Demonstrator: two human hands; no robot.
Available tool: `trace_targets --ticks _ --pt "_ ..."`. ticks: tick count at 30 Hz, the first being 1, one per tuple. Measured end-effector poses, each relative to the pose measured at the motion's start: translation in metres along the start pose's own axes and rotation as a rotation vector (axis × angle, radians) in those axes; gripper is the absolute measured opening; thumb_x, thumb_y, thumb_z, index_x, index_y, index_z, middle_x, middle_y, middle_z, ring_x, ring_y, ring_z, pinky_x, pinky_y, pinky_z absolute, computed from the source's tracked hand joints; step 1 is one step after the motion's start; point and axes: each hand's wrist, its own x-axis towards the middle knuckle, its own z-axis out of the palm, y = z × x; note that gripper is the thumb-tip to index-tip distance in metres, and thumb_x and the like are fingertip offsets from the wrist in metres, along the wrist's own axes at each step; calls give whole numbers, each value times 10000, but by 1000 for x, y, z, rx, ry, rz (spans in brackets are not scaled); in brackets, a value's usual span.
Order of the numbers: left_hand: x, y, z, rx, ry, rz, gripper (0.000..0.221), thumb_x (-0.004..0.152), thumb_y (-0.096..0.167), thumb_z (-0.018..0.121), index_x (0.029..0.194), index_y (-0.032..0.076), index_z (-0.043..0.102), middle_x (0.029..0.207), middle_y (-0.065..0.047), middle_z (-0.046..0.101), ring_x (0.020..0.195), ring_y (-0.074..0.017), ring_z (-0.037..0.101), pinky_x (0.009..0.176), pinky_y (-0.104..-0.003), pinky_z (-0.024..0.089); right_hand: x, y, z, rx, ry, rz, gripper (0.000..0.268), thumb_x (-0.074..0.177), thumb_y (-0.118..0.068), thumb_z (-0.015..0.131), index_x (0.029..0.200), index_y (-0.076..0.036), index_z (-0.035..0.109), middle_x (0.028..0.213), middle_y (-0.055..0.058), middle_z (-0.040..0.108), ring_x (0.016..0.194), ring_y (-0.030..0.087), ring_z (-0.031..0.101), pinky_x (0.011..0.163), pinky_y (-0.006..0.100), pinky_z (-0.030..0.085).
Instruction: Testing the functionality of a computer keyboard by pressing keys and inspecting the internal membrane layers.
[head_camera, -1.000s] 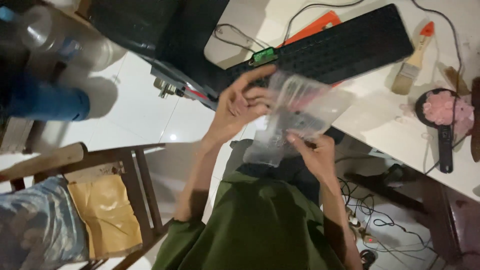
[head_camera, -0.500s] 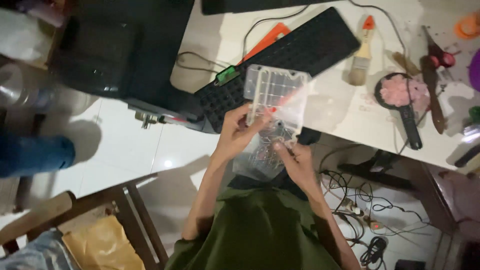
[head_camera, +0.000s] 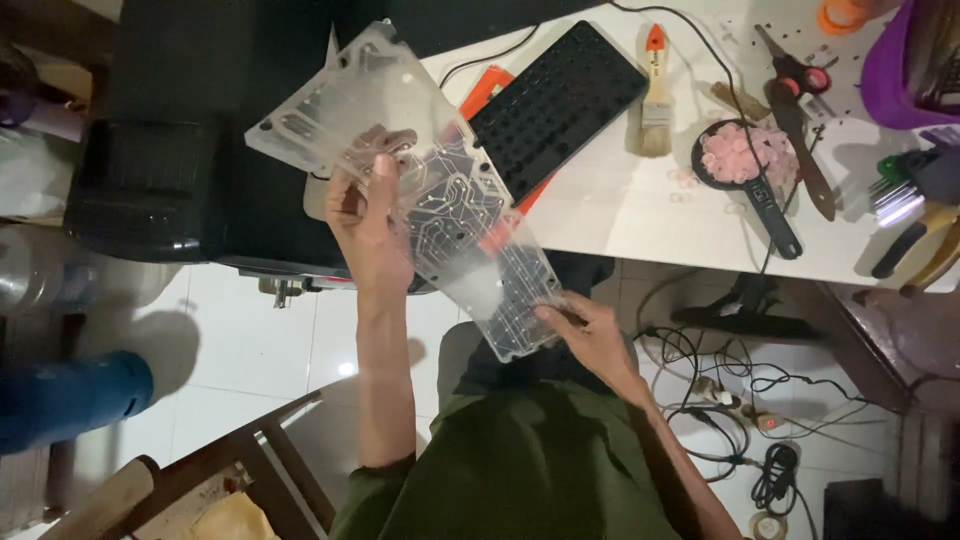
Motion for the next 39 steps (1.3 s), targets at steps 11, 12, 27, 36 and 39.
trace_targets --ticks 11,12,27,36,39 --pt "-2 -9 -40 -145 76 -10 116 989 156 724 1096 114 712 974 -49 719 924 -134 717 862 -346 606 0 6 -28 38 45 -41 221 987 -57 634 1177 12 723 514 175 680 327 204 648 301 272 510" --pt "-5 -8 -47 -144 76 -12 116 989 156 724 1096 114 712 974 -49 719 924 -134 717 862 -346 606 0 -17 -26 39 45 -38 221 987 -57 634 1177 12 723 514 175 680 327 204 648 301 272 510" --pt "-36 -24 -92 -958 -203 32 317 1088 383 370 869 327 592 793 146 436 1002 7 440 1256 -649 82 15 -71 -34 -62 303 -603 174 883 57 822 980 27 681 1116 195 681 1246 412 622 1087 509 487" --pt "-44 -25 -93 -1192 -32 -177 393 1060 330 440 717 194 574 934 2 675 1186 -196 610 1307 -558 64 10 -75 -31 -154 391 -179 351 1029 -216 781 1326 -41 717 949 -24 690 769 57 545 718 230 507" --pt "-49 -38 -105 -1151 -135 -138 411 1115 335 412 757 203 566 1127 -41 700 1381 -220 520 1319 -575 37 14 -50 -43 -98 481 -157 202 1061 -69 786 990 -133 608 991 -75 599 993 77 594 920 283 603"
